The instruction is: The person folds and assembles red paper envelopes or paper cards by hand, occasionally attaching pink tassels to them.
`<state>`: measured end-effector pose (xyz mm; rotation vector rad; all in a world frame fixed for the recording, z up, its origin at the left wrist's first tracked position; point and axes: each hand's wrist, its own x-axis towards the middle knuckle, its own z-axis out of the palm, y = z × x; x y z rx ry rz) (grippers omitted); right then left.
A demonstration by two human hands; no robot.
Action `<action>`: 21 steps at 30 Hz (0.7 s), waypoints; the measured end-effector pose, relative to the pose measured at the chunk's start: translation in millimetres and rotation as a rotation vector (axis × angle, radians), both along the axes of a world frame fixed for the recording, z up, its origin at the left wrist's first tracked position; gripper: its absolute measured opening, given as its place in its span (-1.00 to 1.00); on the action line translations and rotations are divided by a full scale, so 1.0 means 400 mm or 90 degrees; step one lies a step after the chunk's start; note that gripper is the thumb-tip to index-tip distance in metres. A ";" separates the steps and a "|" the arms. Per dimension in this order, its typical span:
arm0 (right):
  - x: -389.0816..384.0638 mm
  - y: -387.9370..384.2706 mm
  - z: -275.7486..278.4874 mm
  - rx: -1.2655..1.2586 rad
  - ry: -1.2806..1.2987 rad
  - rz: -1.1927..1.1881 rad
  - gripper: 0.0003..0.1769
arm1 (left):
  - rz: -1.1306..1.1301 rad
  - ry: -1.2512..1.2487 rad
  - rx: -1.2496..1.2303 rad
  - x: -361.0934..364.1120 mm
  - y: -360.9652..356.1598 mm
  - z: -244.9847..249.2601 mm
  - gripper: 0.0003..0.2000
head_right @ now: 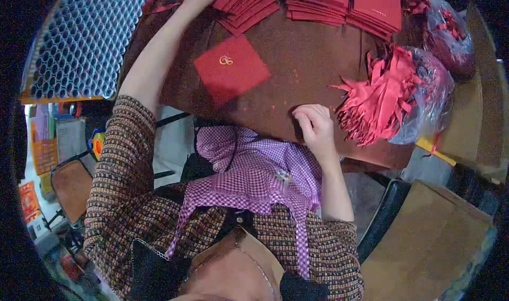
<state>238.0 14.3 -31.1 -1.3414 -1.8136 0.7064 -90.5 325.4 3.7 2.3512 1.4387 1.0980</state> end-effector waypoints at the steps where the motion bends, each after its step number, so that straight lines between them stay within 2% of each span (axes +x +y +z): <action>1: 0.002 -0.004 0.005 -0.003 0.007 -0.006 -0.92 | 0.072 0.051 0.076 0.001 -0.006 0.017 -0.40; 2: 0.004 -0.004 0.009 -0.006 0.004 -0.017 -0.92 | 0.140 0.100 0.153 0.008 -0.004 0.039 -0.42; 4: 0.011 -0.013 0.021 0.083 -0.007 -0.026 -0.93 | 0.065 0.064 -0.106 0.007 -0.106 0.122 -0.45; 6: 0.024 -0.028 0.045 0.086 -0.038 -0.043 -0.92 | 0.070 0.084 -0.019 0.026 -0.220 0.067 -0.47; 8: 0.046 -0.044 0.067 0.144 -0.077 -0.071 -0.90 | 0.049 0.171 0.044 0.025 -0.283 -0.002 -0.57; 10: 0.075 -0.058 0.088 0.170 -0.129 -0.119 -0.89 | 0.065 0.267 -0.168 0.006 -0.336 -0.054 -0.52; 12: 0.115 -0.064 0.101 0.185 -0.156 -0.183 -0.87 | 0.106 0.344 -0.124 0.008 -0.396 -0.093 -0.45; 14: 0.163 -0.060 0.130 0.203 -0.164 -0.233 -0.87 | 0.092 0.349 -0.149 0.022 -0.423 -0.090 -0.41; 15: 0.189 -0.056 0.128 0.246 -0.219 -0.287 -0.86 | 0.103 0.335 -0.131 0.032 -0.432 -0.093 -0.43; 17: 0.228 -0.045 0.137 0.235 -0.194 -0.320 -0.86 | 0.110 0.283 -0.071 0.036 -0.443 -0.106 -0.49; 20: 0.263 -0.037 0.166 0.236 -0.228 -0.351 -0.85 | 0.147 0.305 -0.071 0.055 -0.454 -0.087 -0.52; 21: 0.275 -0.037 0.174 0.258 -0.220 -0.375 -0.84 | 0.128 0.289 -0.012 0.038 -0.441 -0.104 -0.58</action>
